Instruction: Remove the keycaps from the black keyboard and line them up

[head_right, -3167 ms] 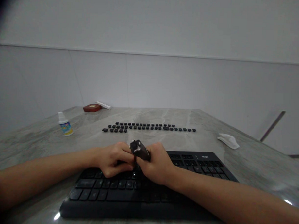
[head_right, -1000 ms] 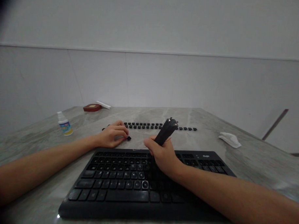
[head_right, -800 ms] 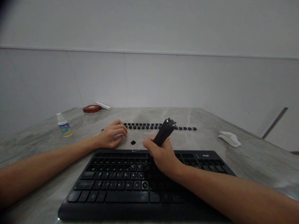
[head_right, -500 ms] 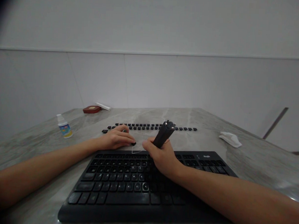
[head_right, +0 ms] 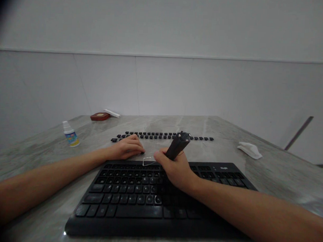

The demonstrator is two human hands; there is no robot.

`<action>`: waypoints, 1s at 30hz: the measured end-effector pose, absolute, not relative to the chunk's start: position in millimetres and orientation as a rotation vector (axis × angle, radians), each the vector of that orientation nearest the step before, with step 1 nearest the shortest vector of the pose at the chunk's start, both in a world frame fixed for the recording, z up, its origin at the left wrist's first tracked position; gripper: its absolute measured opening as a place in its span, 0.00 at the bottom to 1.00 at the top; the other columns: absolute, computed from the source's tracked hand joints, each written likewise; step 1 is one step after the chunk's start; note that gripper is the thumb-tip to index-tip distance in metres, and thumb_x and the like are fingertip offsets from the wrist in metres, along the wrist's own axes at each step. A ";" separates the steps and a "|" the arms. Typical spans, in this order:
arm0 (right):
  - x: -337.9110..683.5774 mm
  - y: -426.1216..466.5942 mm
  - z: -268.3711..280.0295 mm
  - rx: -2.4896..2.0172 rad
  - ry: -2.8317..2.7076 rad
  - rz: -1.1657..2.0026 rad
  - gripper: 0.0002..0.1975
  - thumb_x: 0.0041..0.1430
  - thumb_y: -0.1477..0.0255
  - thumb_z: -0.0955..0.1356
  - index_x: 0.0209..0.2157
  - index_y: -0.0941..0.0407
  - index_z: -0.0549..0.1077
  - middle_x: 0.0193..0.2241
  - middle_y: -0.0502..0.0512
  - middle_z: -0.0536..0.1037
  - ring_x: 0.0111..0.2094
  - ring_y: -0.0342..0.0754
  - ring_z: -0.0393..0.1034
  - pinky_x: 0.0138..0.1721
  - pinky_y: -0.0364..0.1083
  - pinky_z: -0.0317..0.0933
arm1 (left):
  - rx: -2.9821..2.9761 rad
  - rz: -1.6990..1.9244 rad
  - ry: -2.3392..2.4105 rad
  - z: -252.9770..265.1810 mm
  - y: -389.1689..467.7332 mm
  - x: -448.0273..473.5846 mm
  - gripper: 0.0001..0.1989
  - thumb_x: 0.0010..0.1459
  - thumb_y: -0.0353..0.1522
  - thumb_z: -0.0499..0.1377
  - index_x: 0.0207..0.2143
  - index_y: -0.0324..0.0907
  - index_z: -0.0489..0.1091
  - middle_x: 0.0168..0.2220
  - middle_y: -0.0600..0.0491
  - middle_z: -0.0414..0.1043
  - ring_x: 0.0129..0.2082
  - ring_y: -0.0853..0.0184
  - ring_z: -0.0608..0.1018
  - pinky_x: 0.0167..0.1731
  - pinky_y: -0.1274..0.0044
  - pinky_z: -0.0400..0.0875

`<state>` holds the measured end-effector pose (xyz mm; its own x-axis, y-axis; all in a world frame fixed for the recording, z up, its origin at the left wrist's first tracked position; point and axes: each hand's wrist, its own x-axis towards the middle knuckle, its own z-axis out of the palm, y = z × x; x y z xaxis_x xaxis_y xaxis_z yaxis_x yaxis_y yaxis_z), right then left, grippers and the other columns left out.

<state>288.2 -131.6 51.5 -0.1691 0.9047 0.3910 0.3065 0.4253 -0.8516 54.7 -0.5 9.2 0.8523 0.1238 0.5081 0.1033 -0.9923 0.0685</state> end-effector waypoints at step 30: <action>290.7 -132.3 48.5 -1.037 -1.793 0.702 0.21 0.55 0.64 0.62 0.14 0.54 0.52 0.14 0.44 0.52 0.18 0.40 0.49 0.22 0.44 0.48 | 2.940 0.882 0.319 3.0 1.2 51.9 0.22 0.59 0.18 0.46 0.48 0.41 0.71 0.39 0.48 0.69 0.38 0.67 0.73 0.39 0.75 0.72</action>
